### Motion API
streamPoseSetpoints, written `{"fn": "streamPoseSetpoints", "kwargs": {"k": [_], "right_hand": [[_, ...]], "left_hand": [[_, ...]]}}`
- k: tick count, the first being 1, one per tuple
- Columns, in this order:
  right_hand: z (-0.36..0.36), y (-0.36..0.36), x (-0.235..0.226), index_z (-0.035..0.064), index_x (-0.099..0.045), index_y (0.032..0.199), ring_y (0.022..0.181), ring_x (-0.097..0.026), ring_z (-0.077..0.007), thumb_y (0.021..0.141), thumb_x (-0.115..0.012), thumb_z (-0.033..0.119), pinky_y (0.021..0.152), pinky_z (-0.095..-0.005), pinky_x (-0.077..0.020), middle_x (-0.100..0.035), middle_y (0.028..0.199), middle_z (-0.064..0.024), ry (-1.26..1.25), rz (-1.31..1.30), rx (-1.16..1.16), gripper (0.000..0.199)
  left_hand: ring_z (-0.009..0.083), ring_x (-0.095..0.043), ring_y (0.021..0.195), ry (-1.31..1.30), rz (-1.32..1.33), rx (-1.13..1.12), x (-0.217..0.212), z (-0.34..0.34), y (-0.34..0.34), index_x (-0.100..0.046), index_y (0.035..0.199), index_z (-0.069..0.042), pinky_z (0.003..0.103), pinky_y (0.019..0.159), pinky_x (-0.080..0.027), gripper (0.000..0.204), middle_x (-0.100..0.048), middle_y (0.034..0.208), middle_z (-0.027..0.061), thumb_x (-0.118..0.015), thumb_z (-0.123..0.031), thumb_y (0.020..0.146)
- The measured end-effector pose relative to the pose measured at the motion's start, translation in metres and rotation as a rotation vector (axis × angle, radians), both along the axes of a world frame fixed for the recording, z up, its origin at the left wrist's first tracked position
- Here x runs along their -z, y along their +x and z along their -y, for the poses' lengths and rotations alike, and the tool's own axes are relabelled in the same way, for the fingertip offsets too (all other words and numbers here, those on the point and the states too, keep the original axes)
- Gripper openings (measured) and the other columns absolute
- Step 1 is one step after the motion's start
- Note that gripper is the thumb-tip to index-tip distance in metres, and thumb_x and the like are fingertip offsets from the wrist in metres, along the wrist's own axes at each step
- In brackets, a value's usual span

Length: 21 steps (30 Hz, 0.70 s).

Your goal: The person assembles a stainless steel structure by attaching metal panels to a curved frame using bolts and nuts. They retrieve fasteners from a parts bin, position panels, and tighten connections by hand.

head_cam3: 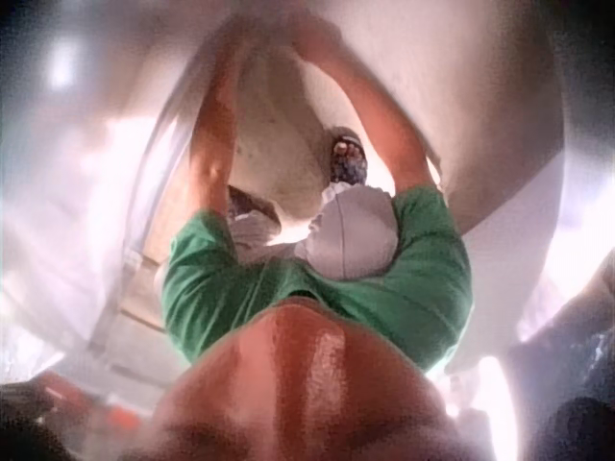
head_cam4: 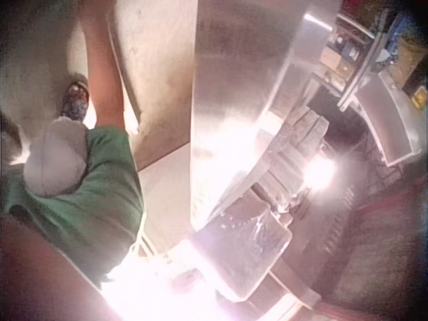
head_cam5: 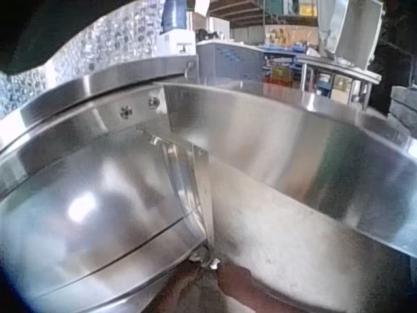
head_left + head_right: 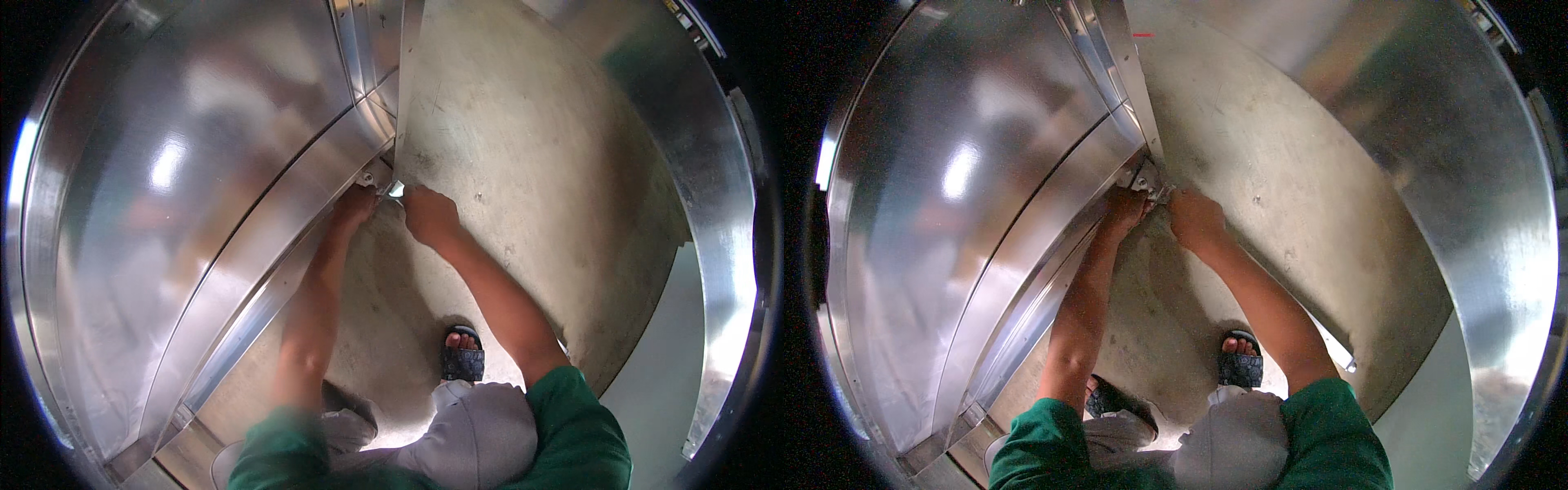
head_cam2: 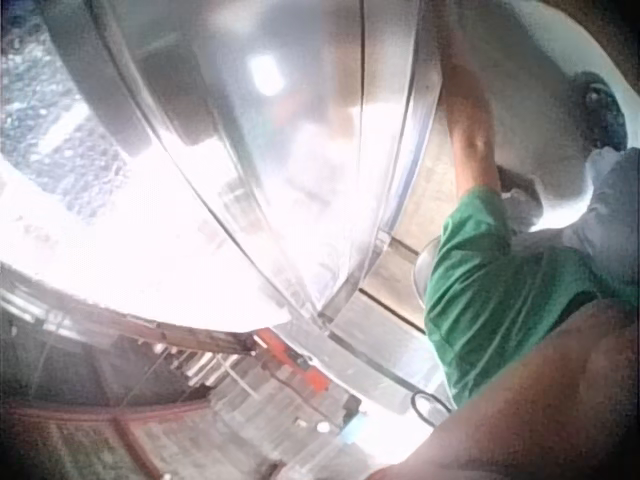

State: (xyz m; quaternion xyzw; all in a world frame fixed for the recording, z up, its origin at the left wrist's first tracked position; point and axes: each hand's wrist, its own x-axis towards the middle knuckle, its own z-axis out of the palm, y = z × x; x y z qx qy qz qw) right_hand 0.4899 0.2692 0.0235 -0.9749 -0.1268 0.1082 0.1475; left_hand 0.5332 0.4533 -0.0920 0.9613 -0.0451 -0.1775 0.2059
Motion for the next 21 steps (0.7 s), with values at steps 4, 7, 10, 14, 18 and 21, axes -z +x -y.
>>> {"fn": "streamPoseSetpoints", "kwargs": {"k": [4,7,10,14,18,21], "right_hand": [[0.001,0.017,-0.010,0.0049,-0.069,0.098,0.091,-0.071,-0.0361,0.091,-0.054,0.010,0.077,-0.0488,-0.0565,-0.071,0.098,-0.0167,-0.054,-0.118,-0.095,0.017],[0.002,0.013,-0.013,0.0060,-0.071,0.097,0.093,-0.071,-0.0355,0.091,-0.056,0.013,0.077,-0.0481,-0.0566,-0.072,0.098,-0.0169,-0.021,-0.069,-0.049,0.017],[0.003,0.009,-0.011,0.0054,-0.071,0.097,0.093,-0.071,-0.0358,0.090,-0.059,0.016,0.077,-0.0475,-0.0566,-0.072,0.098,-0.0184,0.026,-0.081,-0.072,0.017],[0.004,0.013,-0.010,0.0059,-0.071,0.097,0.091,-0.071,-0.0359,0.091,-0.059,0.016,0.077,-0.0476,-0.0566,-0.072,0.098,-0.0179,-0.046,-0.027,-0.121,0.017],[0.005,0.016,-0.008,0.0055,-0.071,0.099,0.092,-0.071,-0.0360,0.091,-0.059,0.014,0.079,-0.0476,-0.0568,-0.072,0.101,-0.0178,-0.095,-0.116,-0.165,0.017],[0.008,0.021,0.002,0.0046,-0.071,0.098,0.093,-0.071,-0.0378,0.091,-0.057,0.013,0.081,-0.0480,-0.0563,-0.072,0.101,-0.0191,-0.081,-0.110,-0.176,0.018]], "left_hand": [[0.0197,-0.058,0.070,-0.661,-0.389,-0.661,0.016,0.000,-0.003,-0.064,0.101,-0.005,0.039,0.063,-0.047,0.031,-0.061,0.079,0.0080,-0.054,-0.035,0.100],[0.0200,-0.055,0.063,-0.763,-0.256,-0.661,0.006,0.008,-0.014,-0.062,0.096,-0.004,0.038,0.056,-0.044,0.029,-0.058,0.073,0.0078,-0.053,-0.031,0.100],[0.0158,-0.051,0.057,-0.868,-0.359,-0.774,-0.010,0.013,-0.017,-0.058,0.092,-0.005,0.032,0.046,-0.039,0.024,-0.055,0.070,0.0040,-0.057,-0.027,0.101],[0.0166,-0.049,0.051,-1.016,-0.518,-0.957,-0.010,0.012,-0.013,-0.058,0.085,-0.005,0.034,0.044,-0.038,0.027,-0.053,0.066,0.0036,-0.058,-0.028,0.100],[0.0193,-0.052,0.054,-0.716,-0.010,-0.483,0.014,0.009,-0.020,-0.061,0.084,-0.005,0.037,0.049,-0.041,0.028,-0.056,0.069,0.0063,-0.058,-0.028,0.098],[0.0231,-0.055,0.057,-0.824,-0.285,-0.693,0.030,0.010,-0.021,-0.063,0.084,-0.003,0.040,0.054,-0.044,0.028,-0.059,0.071,0.0098,-0.058,-0.028,0.097]]}}
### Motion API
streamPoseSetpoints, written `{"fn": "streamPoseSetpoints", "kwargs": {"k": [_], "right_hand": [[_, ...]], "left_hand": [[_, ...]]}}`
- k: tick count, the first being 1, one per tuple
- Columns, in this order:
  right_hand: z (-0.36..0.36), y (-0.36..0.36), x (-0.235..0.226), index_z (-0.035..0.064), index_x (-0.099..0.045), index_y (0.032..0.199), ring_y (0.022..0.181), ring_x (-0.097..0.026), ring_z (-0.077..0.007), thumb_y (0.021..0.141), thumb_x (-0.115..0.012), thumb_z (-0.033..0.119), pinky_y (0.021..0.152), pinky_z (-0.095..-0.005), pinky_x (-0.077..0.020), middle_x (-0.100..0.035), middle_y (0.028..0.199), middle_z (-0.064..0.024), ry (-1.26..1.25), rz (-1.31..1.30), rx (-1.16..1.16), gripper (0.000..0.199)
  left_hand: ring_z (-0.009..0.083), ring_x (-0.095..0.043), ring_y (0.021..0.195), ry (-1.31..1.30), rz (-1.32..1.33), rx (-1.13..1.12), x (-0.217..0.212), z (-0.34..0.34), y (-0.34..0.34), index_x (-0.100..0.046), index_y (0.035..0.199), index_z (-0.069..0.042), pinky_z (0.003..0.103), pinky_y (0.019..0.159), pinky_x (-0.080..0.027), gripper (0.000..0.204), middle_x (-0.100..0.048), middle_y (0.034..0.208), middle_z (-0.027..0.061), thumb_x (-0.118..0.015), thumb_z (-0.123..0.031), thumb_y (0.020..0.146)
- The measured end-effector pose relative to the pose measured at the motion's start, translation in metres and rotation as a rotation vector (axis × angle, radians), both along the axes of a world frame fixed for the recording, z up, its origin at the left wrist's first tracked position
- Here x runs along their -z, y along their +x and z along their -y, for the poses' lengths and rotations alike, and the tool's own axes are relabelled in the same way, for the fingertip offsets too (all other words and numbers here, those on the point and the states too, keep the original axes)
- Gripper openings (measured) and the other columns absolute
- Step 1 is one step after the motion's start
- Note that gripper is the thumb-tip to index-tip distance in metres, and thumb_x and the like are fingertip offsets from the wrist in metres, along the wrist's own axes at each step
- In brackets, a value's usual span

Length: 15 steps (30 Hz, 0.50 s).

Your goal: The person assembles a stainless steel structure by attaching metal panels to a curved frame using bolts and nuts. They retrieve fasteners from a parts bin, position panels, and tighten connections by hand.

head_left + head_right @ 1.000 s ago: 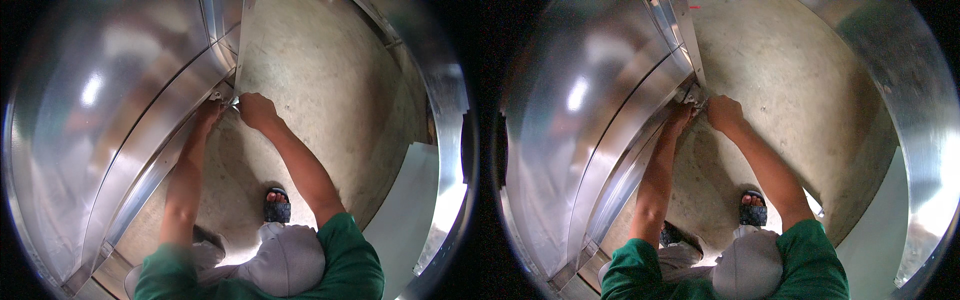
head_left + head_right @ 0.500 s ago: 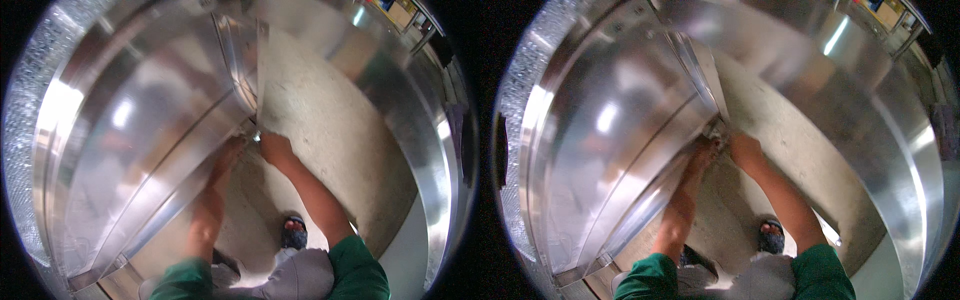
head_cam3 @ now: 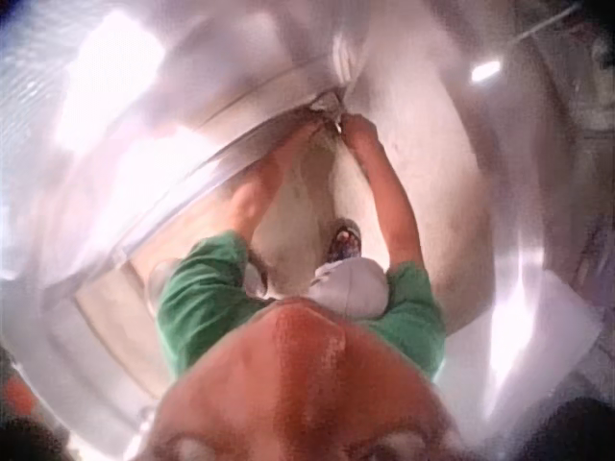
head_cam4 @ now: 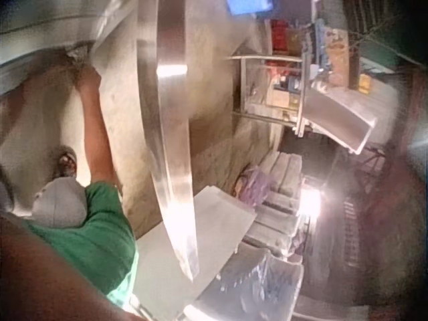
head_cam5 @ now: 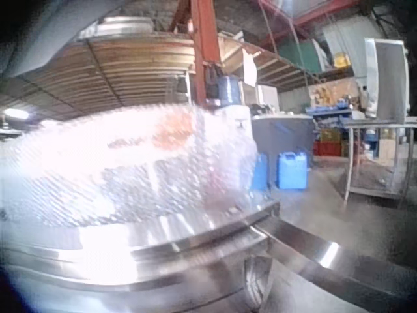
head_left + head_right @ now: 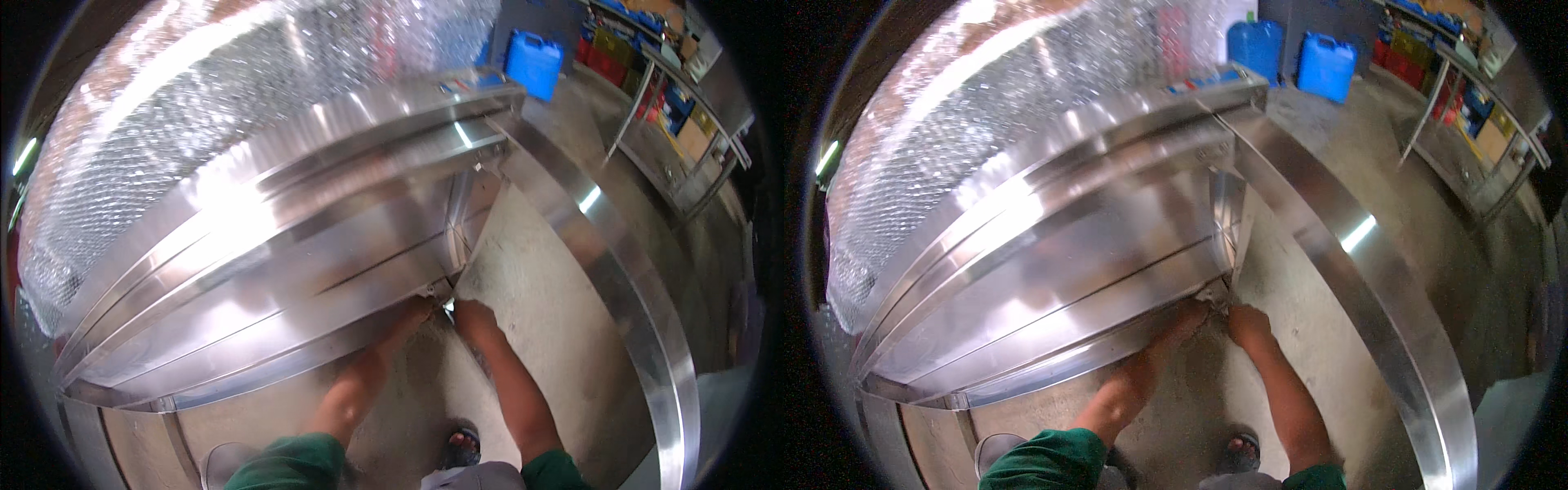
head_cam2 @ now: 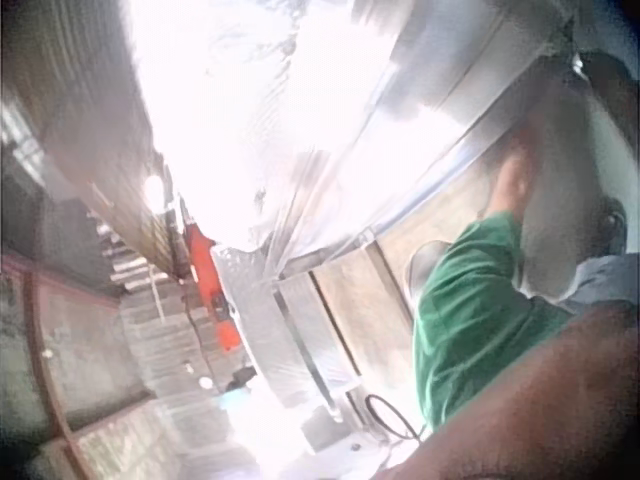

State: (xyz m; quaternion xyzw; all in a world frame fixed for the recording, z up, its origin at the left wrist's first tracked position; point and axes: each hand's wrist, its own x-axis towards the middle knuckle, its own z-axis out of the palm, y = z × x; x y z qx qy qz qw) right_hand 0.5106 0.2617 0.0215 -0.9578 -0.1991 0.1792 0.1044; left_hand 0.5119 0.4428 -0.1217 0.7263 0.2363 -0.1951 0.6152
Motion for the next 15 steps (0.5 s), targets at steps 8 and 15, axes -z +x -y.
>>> {"fn": "streamPoseSetpoints", "kwargs": {"k": [8,15], "right_hand": [[0.025,0.013,0.008,-0.0017,-0.074,0.094,0.089,-0.070,-0.0413,0.091,-0.064,0.034,0.078,-0.0479,-0.0525,-0.071,0.088,-0.0248,0.473,-0.191,0.276,0.038],[-0.004,-0.027,0.018,-0.0031,-0.067,0.105,0.101,-0.064,-0.0460,0.096,-0.058,0.040,0.087,-0.0522,-0.0508,-0.068,0.102,-0.0284,0.394,-0.046,0.007,0.045]], "left_hand": [[0.0330,-0.064,0.065,0.025,-0.088,0.061,0.002,0.008,0.014,-0.069,0.083,0.000,0.046,0.069,-0.050,0.031,-0.068,0.078,0.0190,-0.058,-0.027,0.093],[0.0333,-0.065,0.075,0.236,0.211,0.084,-0.022,-0.007,-0.014,-0.070,0.080,0.001,0.046,0.075,-0.050,0.033,-0.069,0.084,0.0214,-0.061,-0.028,0.091]]}}
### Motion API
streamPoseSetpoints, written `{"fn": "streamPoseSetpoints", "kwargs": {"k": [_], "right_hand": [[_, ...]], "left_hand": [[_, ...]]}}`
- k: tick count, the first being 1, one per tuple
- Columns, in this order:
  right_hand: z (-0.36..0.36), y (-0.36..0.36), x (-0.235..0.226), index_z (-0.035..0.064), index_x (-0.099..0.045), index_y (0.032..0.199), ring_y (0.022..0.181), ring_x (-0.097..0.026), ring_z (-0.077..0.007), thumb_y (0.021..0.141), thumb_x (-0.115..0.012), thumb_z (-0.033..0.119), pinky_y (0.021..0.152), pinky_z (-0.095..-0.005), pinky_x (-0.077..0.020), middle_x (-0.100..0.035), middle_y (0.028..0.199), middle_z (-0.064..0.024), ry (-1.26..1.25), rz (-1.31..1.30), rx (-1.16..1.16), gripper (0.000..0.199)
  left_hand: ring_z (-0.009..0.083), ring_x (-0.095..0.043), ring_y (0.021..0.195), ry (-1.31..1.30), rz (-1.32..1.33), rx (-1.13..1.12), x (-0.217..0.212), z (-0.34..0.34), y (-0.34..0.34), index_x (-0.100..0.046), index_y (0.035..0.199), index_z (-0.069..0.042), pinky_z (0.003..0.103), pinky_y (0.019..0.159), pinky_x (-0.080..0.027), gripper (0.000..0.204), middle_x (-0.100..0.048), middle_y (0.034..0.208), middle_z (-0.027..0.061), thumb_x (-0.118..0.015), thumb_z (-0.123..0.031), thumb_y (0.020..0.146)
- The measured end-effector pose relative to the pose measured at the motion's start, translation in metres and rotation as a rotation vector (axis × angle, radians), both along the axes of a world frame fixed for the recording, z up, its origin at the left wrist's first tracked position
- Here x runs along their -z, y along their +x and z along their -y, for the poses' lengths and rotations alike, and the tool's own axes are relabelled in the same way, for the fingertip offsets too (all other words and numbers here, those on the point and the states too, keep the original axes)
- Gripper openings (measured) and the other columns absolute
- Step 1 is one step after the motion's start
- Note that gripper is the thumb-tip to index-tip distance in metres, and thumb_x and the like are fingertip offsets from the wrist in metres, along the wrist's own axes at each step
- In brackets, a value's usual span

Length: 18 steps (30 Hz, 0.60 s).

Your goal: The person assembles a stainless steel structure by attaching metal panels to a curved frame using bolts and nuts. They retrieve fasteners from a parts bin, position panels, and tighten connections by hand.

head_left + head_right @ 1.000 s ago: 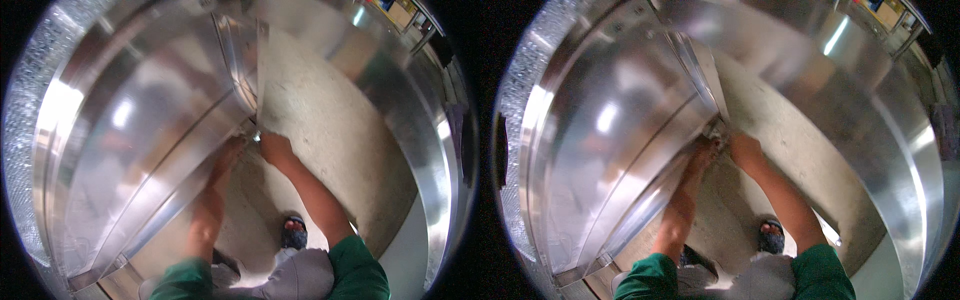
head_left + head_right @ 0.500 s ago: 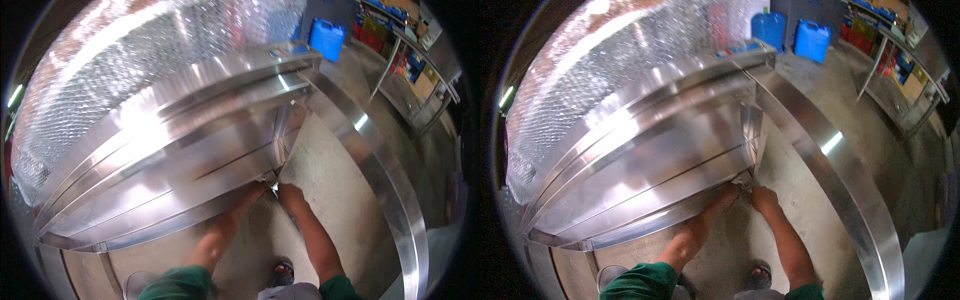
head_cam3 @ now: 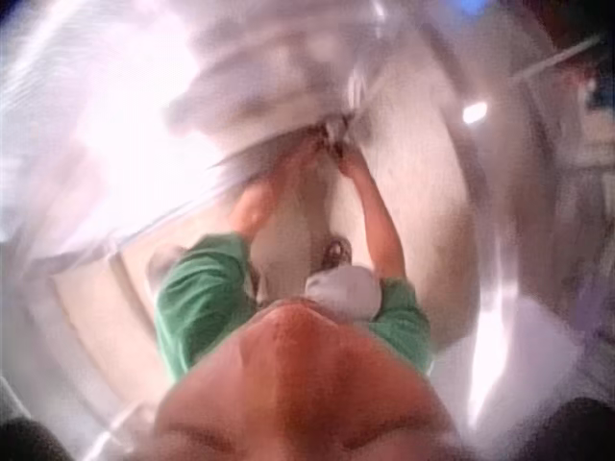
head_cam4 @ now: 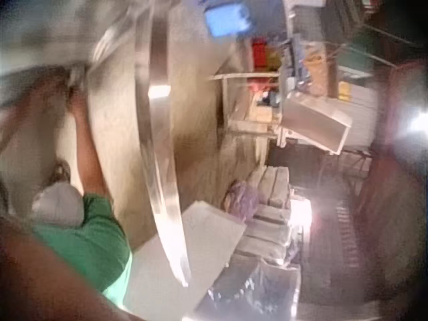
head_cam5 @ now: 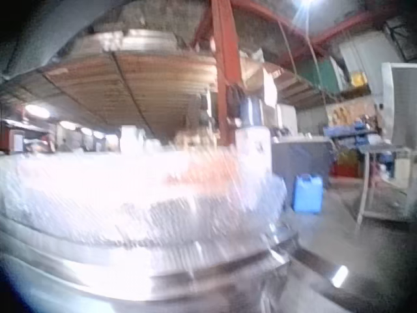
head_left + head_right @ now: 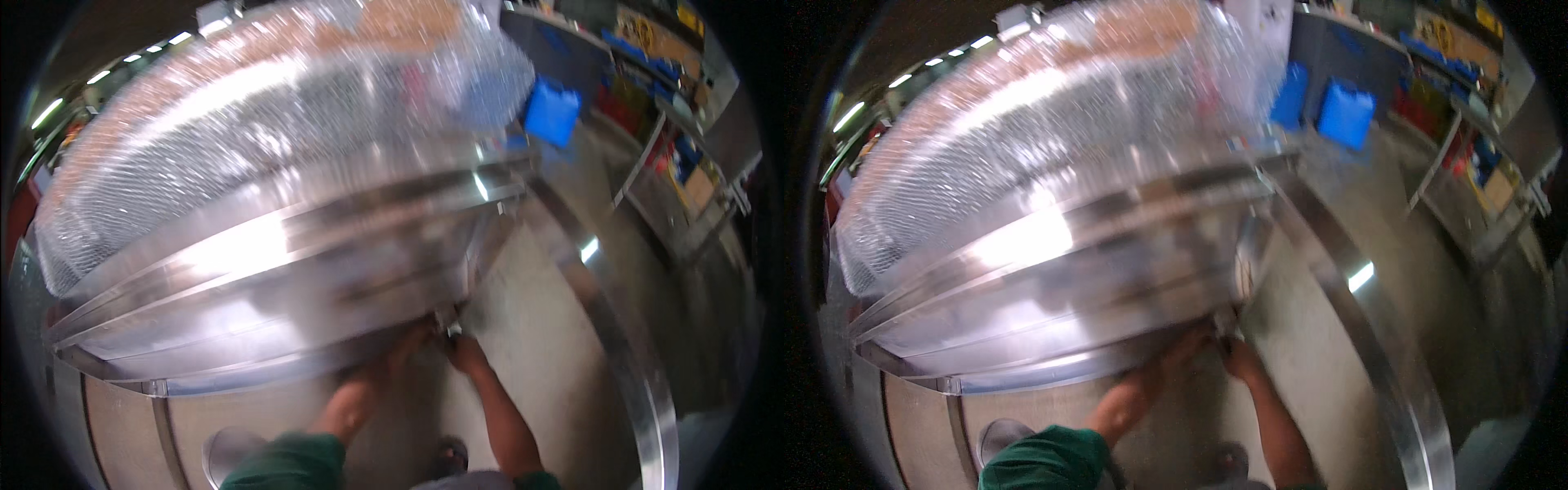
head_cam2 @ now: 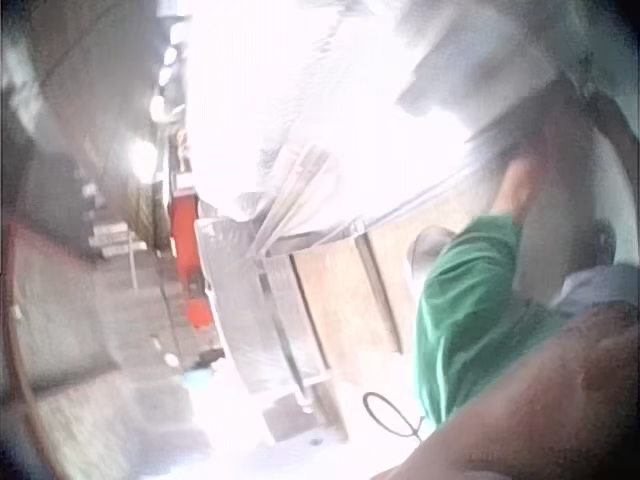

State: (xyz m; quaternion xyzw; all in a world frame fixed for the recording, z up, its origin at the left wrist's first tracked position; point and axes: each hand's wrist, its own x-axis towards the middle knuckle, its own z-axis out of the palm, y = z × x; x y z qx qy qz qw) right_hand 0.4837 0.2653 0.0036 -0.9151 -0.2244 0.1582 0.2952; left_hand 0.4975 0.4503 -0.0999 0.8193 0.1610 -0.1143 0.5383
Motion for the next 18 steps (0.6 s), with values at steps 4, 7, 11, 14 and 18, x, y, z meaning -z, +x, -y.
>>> {"fn": "streamPoseSetpoints", "kwargs": {"k": [4,7,11,14,18], "right_hand": [[-0.009,-0.033,0.048,-0.0009,-0.064,0.111,0.102,-0.064,-0.0464,0.095,-0.055,0.026,0.088,-0.0549,-0.0502,-0.067,0.106,-0.0289,0.132,0.003,0.124,0.033],[-0.022,-0.052,0.077,0.0007,-0.066,0.107,0.099,-0.065,-0.0457,0.096,-0.052,0.025,0.085,-0.0555,-0.0492,-0.068,0.102,-0.0275,-0.008,-0.037,0.158,0.030],[-0.038,-0.060,0.085,0.0022,-0.066,0.107,0.100,-0.065,-0.0427,0.097,-0.052,0.027,0.084,-0.0568,-0.0470,-0.068,0.100,-0.0244,-0.024,0.011,0.190,0.030],[-0.043,-0.056,0.082,0.0029,-0.065,0.108,0.101,-0.064,-0.0417,0.097,-0.052,0.027,0.085,-0.0575,-0.0460,-0.068,0.101,-0.0226,-0.089,0.065,0.208,0.030],[-0.045,-0.051,0.086,0.0030,-0.064,0.116,0.105,-0.064,-0.0433,0.097,-0.052,0.024,0.091,-0.0580,-0.0441,-0.065,0.114,-0.0255,-0.065,0.009,0.240,0.031]], "left_hand": [[0.0335,-0.066,0.081,0.166,0.138,0.055,-0.015,-0.016,-0.008,-0.071,0.078,0.002,0.046,0.078,-0.050,0.033,-0.070,0.088,0.0228,-0.062,-0.028,0.090],[0.0336,-0.067,0.086,0.219,0.205,0.058,-0.022,-0.018,-0.007,-0.072,0.076,0.002,0.046,0.081,-0.050,0.034,-0.070,0.090,0.0239,-0.064,-0.028,0.090],[0.0342,-0.067,0.089,0.258,0.310,-0.013,-0.020,-0.009,-0.005,-0.073,0.076,0.002,0.047,0.084,-0.050,0.034,-0.070,0.090,0.0244,-0.066,-0.029,0.089],[0.0352,-0.068,0.086,0.256,0.334,-0.080,-0.008,-0.003,0.000,-0.075,0.078,0.001,0.046,0.086,-0.049,0.034,-0.070,0.083,0.0223,-0.068,-0.031,0.088],[0.0299,-0.068,0.072,0.170,0.156,-0.029,0.004,-0.006,0.012,-0.075,0.078,-0.002,0.044,0.074,-0.051,0.033,-0.070,0.074,0.0158,-0.069,-0.033,0.089]]}}
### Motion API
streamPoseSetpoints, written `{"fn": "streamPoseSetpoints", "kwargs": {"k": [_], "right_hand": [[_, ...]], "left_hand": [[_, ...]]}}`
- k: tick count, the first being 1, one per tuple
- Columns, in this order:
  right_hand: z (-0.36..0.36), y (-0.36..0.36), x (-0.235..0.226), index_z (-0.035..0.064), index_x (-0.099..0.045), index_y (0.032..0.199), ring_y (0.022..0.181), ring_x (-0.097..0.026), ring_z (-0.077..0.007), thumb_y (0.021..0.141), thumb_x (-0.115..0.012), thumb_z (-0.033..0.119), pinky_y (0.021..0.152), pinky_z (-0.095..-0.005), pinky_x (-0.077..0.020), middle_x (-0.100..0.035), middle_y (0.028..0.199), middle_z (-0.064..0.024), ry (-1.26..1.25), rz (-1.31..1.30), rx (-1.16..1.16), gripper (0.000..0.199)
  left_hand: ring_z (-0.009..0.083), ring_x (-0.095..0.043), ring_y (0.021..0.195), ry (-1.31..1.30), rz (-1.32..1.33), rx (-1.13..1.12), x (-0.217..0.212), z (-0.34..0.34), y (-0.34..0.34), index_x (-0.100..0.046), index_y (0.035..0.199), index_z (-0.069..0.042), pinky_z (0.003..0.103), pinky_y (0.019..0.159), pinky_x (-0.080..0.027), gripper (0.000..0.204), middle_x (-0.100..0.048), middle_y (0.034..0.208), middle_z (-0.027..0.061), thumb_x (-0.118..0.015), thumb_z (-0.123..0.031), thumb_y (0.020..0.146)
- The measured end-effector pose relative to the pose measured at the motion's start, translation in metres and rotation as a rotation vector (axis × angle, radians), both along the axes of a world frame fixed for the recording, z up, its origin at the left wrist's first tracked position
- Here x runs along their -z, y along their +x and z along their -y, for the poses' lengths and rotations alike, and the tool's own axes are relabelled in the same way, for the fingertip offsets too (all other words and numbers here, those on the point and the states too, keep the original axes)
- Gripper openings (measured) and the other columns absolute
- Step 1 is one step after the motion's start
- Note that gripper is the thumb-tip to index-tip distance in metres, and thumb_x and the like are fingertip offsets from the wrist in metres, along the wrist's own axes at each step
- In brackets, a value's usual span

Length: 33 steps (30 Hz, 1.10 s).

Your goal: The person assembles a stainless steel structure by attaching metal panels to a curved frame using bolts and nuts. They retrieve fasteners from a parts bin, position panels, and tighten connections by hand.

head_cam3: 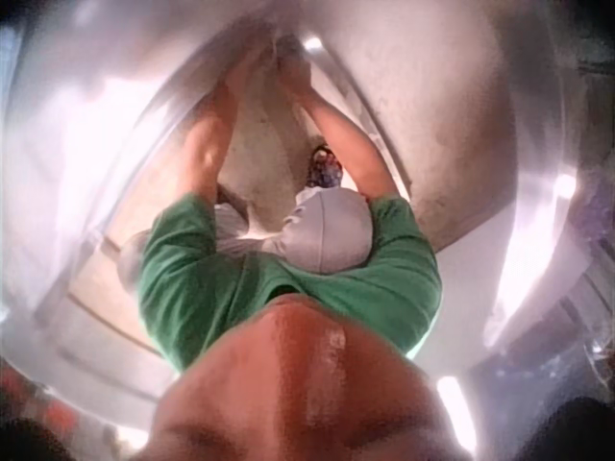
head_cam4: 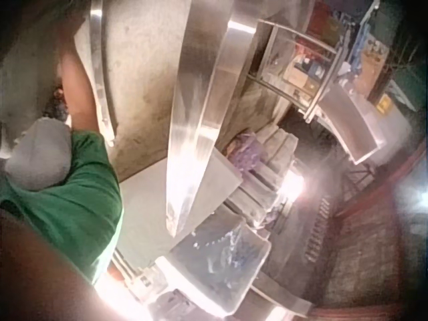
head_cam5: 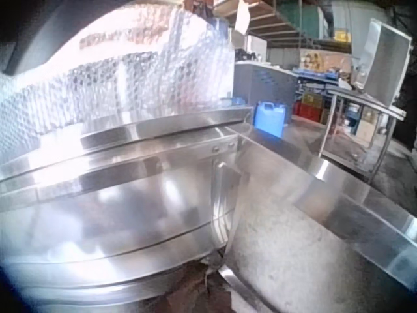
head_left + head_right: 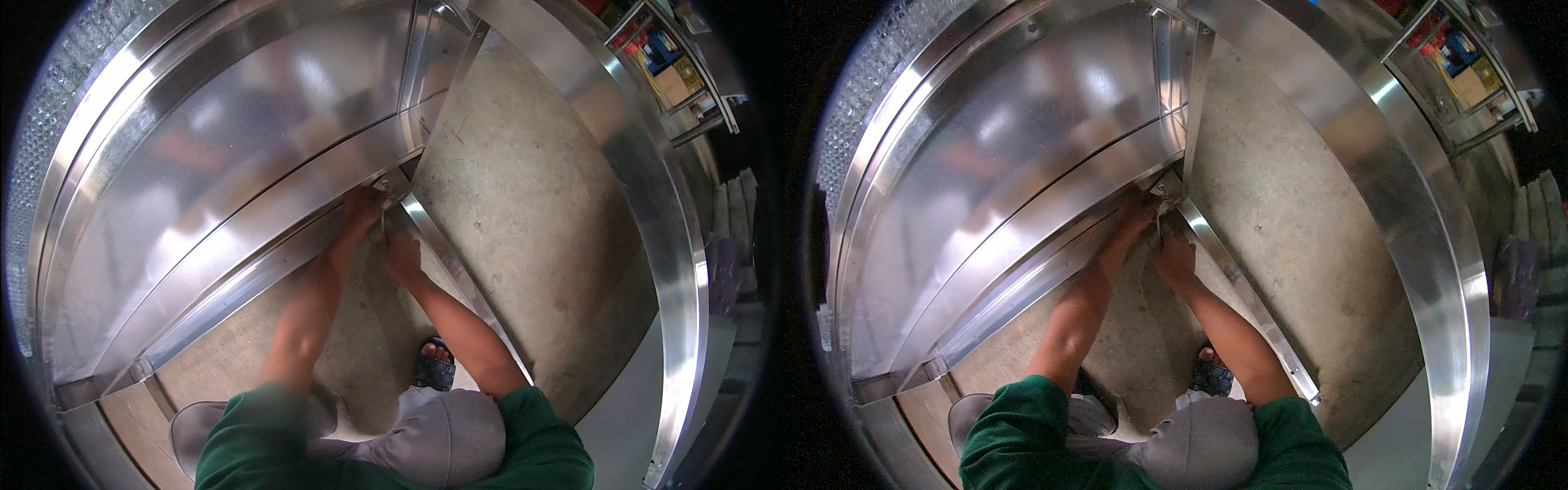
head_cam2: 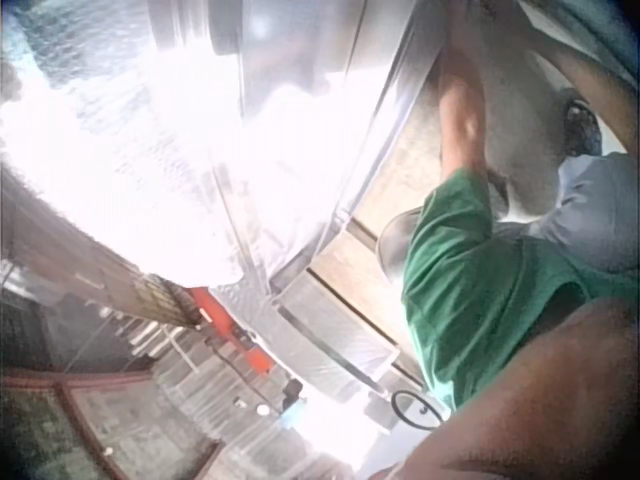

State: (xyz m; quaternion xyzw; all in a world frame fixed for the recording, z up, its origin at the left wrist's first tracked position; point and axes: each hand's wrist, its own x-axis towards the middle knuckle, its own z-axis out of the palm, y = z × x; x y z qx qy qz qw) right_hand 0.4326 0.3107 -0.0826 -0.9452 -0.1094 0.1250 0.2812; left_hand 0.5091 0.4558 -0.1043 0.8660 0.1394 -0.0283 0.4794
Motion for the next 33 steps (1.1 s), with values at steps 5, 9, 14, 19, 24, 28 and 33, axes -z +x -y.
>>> {"fn": "streamPoseSetpoints", "kwargs": {"k": [5,9,14,19,24,28,33], "right_hand": [[-0.002,-0.001,0.014,0.0032,-0.065,0.109,0.104,-0.063,-0.0410,0.097,-0.052,0.026,0.087,-0.0575,-0.0455,-0.067,0.109,-0.0222,0.007,0.024,0.018,0.029],[-0.007,-0.004,0.024,-0.0005,-0.065,0.106,0.100,-0.063,-0.0445,0.097,-0.051,0.023,0.086,-0.0573,-0.0463,-0.067,0.103,-0.0258,0.077,0.008,0.024,0.029],[-0.011,-0.007,0.029,-0.0053,-0.065,0.099,0.095,-0.062,-0.0494,0.096,-0.050,0.017,0.086,-0.0557,-0.0472,-0.066,0.095,-0.0310,0.204,0.039,0.043,0.027],[-0.017,-0.007,0.024,-0.0072,-0.064,0.101,0.095,-0.063,-0.0497,0.096,-0.049,0.014,0.084,-0.0566,-0.0469,-0.066,0.097,-0.0320,0.241,-0.003,0.071,0.026],[-0.028,-0.011,0.011,-0.0058,-0.064,0.102,0.096,-0.064,-0.0488,0.098,-0.049,0.018,0.083,-0.0551,-0.0480,-0.067,0.097,-0.0310,0.304,-0.084,0.180,0.028],[-0.038,-0.014,0.009,-0.0036,-0.064,0.105,0.098,-0.063,-0.0490,0.099,-0.050,0.018,0.083,-0.0546,-0.0481,-0.067,0.098,-0.0298,0.420,-0.108,0.261,0.027],[-0.054,-0.008,0.029,-0.0028,-0.063,0.106,0.098,-0.063,-0.0492,0.098,-0.051,0.017,0.081,-0.0552,-0.0470,-0.067,0.100,-0.0295,0.395,-0.045,0.298,0.025]], "left_hand": [[0.0299,-0.070,0.069,0.137,0.186,0.009,0.004,-0.004,-0.003,-0.076,0.079,-0.006,0.044,0.070,-0.053,0.034,-0.069,0.067,0.0134,-0.067,-0.037,0.091],[0.0333,-0.070,0.081,0.222,0.146,0.060,0.004,-0.007,-0.005,-0.077,0.084,-0.006,0.046,0.077,-0.053,0.033,-0.071,0.076,0.0154,-0.066,-0.037,0.092],[0.0362,-0.069,0.090,0.250,0.165,0.071,0.000,-0.003,-0.004,-0.077,0.092,-0.005,0.047,0.083,-0.052,0.033,-0.072,0.088,0.0191,-0.066,-0.036,0.091],[0.0361,-0.070,0.092,0.077,0.072,-0.020,-0.014,0.006,-0.008,-0.077,0.097,-0.004,0.046,0.086,-0.052,0.033,-0.073,0.094,0.0205,-0.068,-0.036,0.091],[0.0365,-0.069,0.097,0.101,0.046,0.082,-0.019,0.004,-0.010,-0.076,0.102,-0.007,0.046,0.090,-0.052,0.032,-0.073,0.101,0.0191,-0.064,-0.035,0.092],[0.0363,-0.068,0.101,0.206,-0.030,0.203,-0.012,-0.002,-0.001,-0.073,0.109,-0.011,0.048,0.092,-0.051,0.031,-0.072,0.106,0.0180,-0.058,-0.034,0.095],[0.0372,-0.070,0.090,0.312,0.147,0.181,-0.015,-0.006,0.001,-0.075,0.090,-0.003,0.047,0.085,-0.054,0.024,-0.074,0.091,0.0178,-0.065,-0.025,0.092]]}}
